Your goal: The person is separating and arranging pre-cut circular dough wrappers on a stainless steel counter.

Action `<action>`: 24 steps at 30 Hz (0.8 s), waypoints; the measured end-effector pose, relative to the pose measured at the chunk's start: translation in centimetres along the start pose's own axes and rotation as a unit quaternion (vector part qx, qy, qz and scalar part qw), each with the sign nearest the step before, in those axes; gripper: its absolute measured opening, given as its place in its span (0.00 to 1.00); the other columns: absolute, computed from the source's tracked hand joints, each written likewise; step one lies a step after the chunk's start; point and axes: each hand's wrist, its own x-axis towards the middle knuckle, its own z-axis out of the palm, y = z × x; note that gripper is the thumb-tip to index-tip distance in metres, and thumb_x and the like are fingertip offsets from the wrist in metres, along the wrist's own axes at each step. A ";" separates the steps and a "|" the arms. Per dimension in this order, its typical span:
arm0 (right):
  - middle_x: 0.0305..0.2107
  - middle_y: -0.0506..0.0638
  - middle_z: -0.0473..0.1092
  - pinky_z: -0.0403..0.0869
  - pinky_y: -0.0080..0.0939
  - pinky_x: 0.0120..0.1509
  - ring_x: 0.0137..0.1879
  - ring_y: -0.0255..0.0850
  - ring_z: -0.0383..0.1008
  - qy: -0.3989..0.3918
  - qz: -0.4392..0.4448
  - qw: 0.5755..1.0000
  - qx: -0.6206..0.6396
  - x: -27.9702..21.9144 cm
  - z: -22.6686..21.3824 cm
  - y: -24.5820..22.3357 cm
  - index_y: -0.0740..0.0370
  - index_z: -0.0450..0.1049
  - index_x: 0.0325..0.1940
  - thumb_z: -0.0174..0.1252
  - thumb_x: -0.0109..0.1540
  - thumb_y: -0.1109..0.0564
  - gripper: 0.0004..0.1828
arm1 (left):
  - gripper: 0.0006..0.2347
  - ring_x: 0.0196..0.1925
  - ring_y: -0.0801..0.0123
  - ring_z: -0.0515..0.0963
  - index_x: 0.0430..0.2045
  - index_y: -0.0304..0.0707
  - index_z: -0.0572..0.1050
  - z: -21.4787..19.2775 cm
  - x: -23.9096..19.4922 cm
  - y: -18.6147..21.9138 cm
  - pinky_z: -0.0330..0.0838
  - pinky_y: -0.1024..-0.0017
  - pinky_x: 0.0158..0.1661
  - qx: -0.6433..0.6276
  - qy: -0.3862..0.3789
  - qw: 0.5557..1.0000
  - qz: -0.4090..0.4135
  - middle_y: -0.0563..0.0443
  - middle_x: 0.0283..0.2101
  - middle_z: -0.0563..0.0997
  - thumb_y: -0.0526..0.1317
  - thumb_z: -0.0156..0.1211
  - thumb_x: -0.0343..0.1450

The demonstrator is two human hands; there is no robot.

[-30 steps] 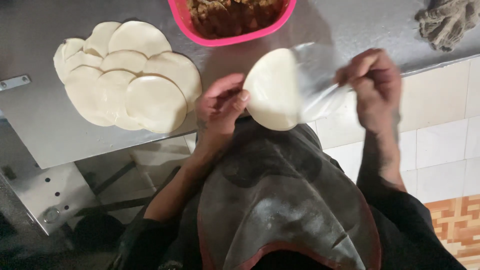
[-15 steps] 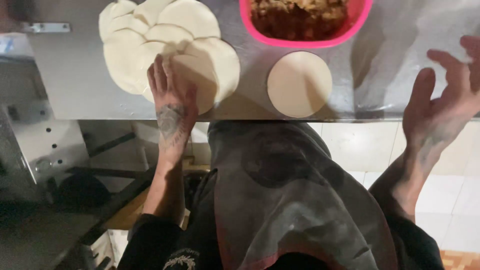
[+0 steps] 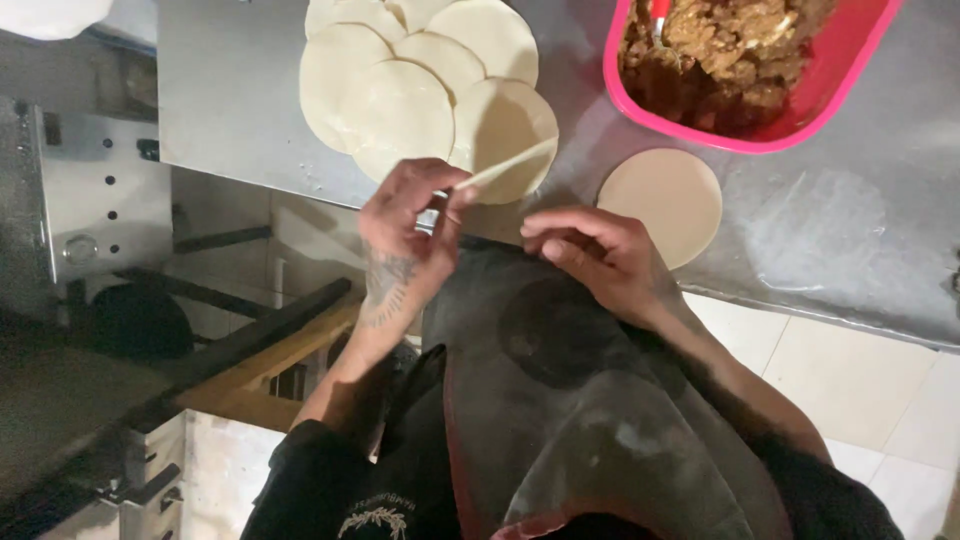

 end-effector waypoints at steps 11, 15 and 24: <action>0.25 0.54 0.69 0.74 0.34 0.38 0.33 0.32 0.72 0.160 -0.067 0.982 0.076 2.9 5.9 0.2 0.72 0.74 0.43 0.65 0.65 0.64 0.07 | 0.04 0.42 0.71 0.82 0.36 0.28 0.83 -0.4 -0.7 -1.4 0.78 0.69 0.45 -0.325 -0.171 0.901 -0.231 0.42 0.37 0.84 0.32 0.68 0.71; 0.24 0.54 0.69 0.73 0.34 0.35 0.29 0.32 0.67 0.196 -0.059 0.977 0.059 3.0 7.6 0.7 0.73 0.75 0.38 0.67 0.62 0.67 0.07 | 0.20 0.32 0.61 0.85 0.33 0.22 0.82 -1.6 1.8 -0.6 0.75 0.64 0.33 -0.262 -0.204 0.848 -0.413 0.37 0.26 0.83 0.50 0.71 0.68; 0.27 0.57 0.72 0.75 0.40 0.40 0.32 0.39 0.73 0.286 -0.016 0.955 0.083 3.3 12.1 1.0 0.72 0.71 0.44 0.68 0.61 0.62 0.14 | 0.06 0.29 0.79 0.76 0.29 0.30 0.80 -2.3 2.8 -5.0 0.71 0.80 0.29 -0.355 -0.296 0.862 -0.209 0.48 0.22 0.78 0.37 0.65 0.72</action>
